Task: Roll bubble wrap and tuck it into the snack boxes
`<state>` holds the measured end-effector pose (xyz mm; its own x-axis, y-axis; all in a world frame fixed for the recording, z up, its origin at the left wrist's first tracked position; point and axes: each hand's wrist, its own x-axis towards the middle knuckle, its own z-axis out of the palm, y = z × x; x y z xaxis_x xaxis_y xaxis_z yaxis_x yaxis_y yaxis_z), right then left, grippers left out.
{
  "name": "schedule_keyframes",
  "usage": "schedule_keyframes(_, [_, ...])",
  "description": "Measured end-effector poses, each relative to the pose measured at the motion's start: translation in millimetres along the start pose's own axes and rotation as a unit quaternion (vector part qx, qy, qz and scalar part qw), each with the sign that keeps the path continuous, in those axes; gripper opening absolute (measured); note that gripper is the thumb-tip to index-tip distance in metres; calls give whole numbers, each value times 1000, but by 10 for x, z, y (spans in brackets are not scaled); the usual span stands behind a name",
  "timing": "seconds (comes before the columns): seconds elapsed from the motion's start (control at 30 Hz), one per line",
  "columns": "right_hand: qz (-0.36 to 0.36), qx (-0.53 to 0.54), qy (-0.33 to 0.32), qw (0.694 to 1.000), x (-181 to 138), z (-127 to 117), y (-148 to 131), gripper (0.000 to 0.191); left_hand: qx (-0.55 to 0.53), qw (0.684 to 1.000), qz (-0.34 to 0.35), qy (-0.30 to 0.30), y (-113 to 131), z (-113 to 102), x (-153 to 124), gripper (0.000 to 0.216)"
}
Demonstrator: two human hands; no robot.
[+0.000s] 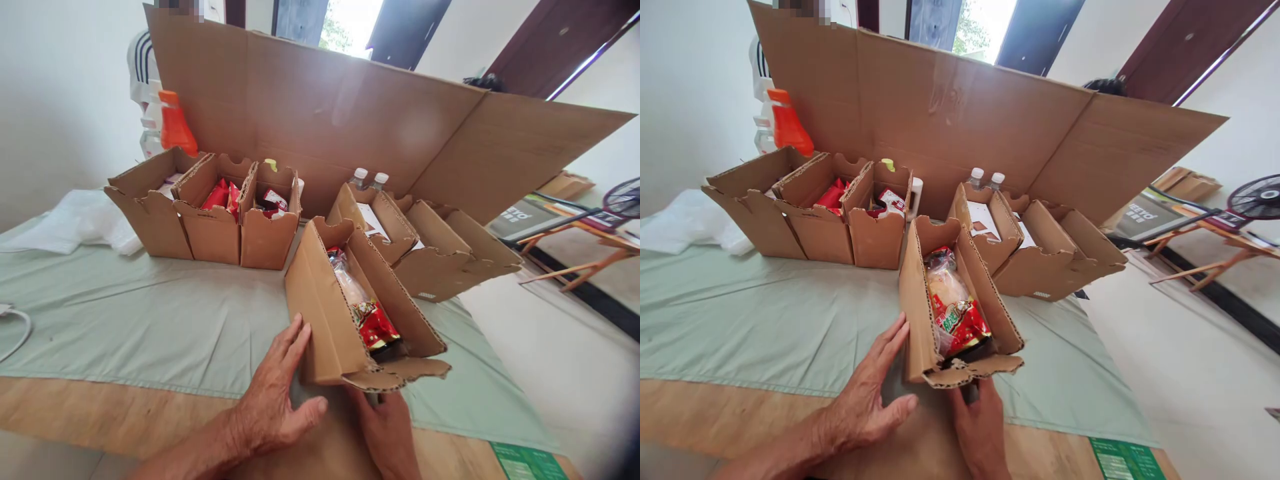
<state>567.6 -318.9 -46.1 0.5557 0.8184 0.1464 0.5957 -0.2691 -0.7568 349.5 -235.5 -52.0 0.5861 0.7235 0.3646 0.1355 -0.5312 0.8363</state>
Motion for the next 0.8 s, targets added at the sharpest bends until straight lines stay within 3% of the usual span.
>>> schedule_keyframes(0.23, [-29, -49, -21, 998, 137, 83, -354, 37, -35, 997, -34, 64, -142, -36, 63, 84])
schedule_keyframes(0.4, [-47, -97, -18, 994, 377, 74, -338, 43, -103, 988, -87, 80, -264, -44, 153, 66])
schedule_keyframes(0.5, [-74, -118, -25, 990, 450, 52, -267, 46, -75, 988, -106, 89, -289, -59, 154, 57])
schedule_keyframes(0.63, [-178, -134, -54, 973, 412, -41, -180, 44, 12, 994, -41, 103, -246, -57, 93, 54])
schedule_keyframes(0.8, [-295, -165, 1, 941, 285, -51, -147, 46, 63, 993, 5, 102, -230, -52, 44, 60])
